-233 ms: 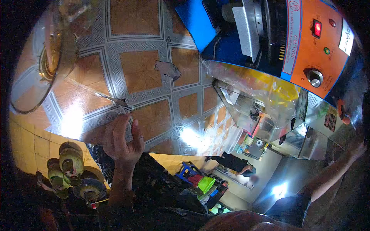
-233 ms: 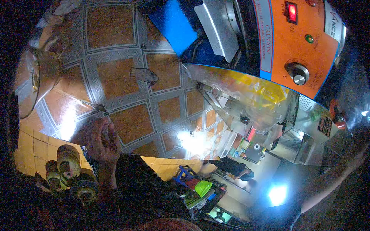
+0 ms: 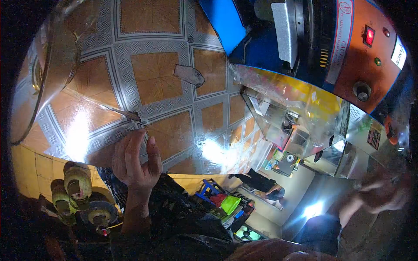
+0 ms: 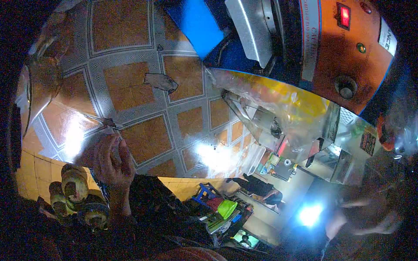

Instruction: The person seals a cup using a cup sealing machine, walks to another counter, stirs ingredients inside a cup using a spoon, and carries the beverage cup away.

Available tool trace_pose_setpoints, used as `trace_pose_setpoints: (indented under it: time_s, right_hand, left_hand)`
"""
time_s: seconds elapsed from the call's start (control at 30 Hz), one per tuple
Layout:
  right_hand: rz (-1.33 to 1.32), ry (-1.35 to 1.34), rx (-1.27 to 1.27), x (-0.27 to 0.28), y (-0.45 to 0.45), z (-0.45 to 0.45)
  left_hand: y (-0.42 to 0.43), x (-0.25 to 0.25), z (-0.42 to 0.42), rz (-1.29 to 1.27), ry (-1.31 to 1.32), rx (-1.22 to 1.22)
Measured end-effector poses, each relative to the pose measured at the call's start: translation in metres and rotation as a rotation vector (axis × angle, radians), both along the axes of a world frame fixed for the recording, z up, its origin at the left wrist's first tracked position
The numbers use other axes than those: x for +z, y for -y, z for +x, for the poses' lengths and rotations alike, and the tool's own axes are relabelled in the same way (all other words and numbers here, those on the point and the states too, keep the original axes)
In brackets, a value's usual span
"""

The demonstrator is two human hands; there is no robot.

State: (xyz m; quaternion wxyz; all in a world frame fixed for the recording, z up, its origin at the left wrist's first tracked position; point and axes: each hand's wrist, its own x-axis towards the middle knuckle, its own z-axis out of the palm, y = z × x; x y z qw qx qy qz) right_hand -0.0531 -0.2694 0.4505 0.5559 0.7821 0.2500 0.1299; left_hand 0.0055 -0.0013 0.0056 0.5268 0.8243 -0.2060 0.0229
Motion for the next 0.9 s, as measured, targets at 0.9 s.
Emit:
trace_pose_setpoints:
  time_s: [0.9]
  right_hand:
    - [0.287,-0.034,-0.973,-0.224,-0.025,0.09]
  left_hand:
    - [-0.009,-0.006,-0.004,-0.046,0.004,-0.1]
